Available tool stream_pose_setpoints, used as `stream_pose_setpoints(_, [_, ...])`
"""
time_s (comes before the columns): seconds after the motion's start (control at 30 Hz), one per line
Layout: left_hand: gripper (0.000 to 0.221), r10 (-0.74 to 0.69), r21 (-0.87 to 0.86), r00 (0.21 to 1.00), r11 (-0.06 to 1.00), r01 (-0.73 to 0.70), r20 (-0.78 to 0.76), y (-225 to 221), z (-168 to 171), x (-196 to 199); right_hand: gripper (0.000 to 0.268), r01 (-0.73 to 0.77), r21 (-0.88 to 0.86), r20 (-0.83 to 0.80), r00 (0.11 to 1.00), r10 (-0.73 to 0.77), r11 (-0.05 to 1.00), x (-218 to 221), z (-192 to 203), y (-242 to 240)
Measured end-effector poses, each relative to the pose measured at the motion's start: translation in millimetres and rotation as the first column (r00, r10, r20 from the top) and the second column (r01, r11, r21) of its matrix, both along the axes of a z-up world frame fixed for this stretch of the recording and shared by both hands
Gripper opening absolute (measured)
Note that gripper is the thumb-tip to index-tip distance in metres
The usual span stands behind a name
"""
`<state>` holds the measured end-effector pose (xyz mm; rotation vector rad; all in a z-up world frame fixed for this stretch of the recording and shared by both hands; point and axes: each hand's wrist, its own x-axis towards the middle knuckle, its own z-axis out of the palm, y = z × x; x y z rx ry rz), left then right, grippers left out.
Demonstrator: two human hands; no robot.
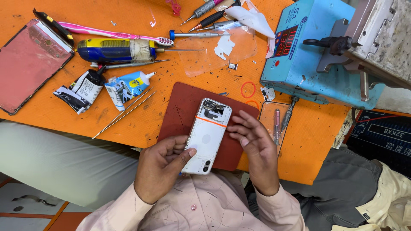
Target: The person cleans the internal components of a mobile phone and uses a pointed tool to adjust small parts within the device frame before placing the screen panel onto the body.
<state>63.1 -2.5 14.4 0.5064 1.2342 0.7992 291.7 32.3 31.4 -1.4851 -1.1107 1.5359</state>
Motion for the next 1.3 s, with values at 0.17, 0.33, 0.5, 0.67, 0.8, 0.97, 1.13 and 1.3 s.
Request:
stream_pose_setpoints(0.17, [0.032,-0.090,-0.035,0.955,0.996,0.084,-0.282,3.4,7.6,4.6,0.049,-0.046,0.150,0.275,0.962,0.003,0.988,-4.7,1.4,-2.6])
stream_pose_setpoints(0.33, [0.034,-0.089,0.214,0.719,0.923,0.319,-0.689,5.9,17.9,0.5,0.044,-0.243,0.346,0.589,0.808,-0.007,0.906,-21.4,5.8,5.7])
stream_pose_setpoints(0.5, [0.030,-0.016,0.282,0.558,0.850,0.444,-0.829,8.9,23.2,-5.3,0.044,-0.346,0.436,0.665,0.745,-0.038,0.831,-34.3,4.9,12.6])
stream_pose_setpoints(0.67, [0.033,-0.038,0.277,0.563,0.842,0.464,-0.826,8.6,22.1,-8.9,0.044,-0.368,0.431,0.689,0.724,-0.038,0.824,-40.4,3.0,15.9])
stream_pose_setpoints(0.8, [0.029,-0.008,0.336,0.582,0.810,0.481,-0.813,7.6,19.8,-20.4,0.043,-0.382,0.437,0.702,0.710,-0.043,0.814,-41.9,1.1,18.3])
stream_pose_setpoints(0.97, [0.020,0.292,0.379,0.253,0.810,0.448,-0.922,0.8,28.9,-61.3,0.043,-0.448,0.466,0.746,0.663,-0.066,0.764,-41.7,0.3,25.7])
stream_pose_setpoints(1.13, [0.020,0.276,0.202,-0.065,0.825,0.527,-0.959,2.3,31.1,-86.1,0.046,-0.500,0.474,0.773,0.630,-0.071,0.725,-44.3,2.8,32.8])
stream_pose_setpoints(1.3, [0.018,0.158,0.077,-0.114,0.852,0.517,-0.981,1.6,25.7,-89.3,0.051,-0.544,0.451,0.779,0.626,-0.015,0.707,-45.7,3.7,37.4])
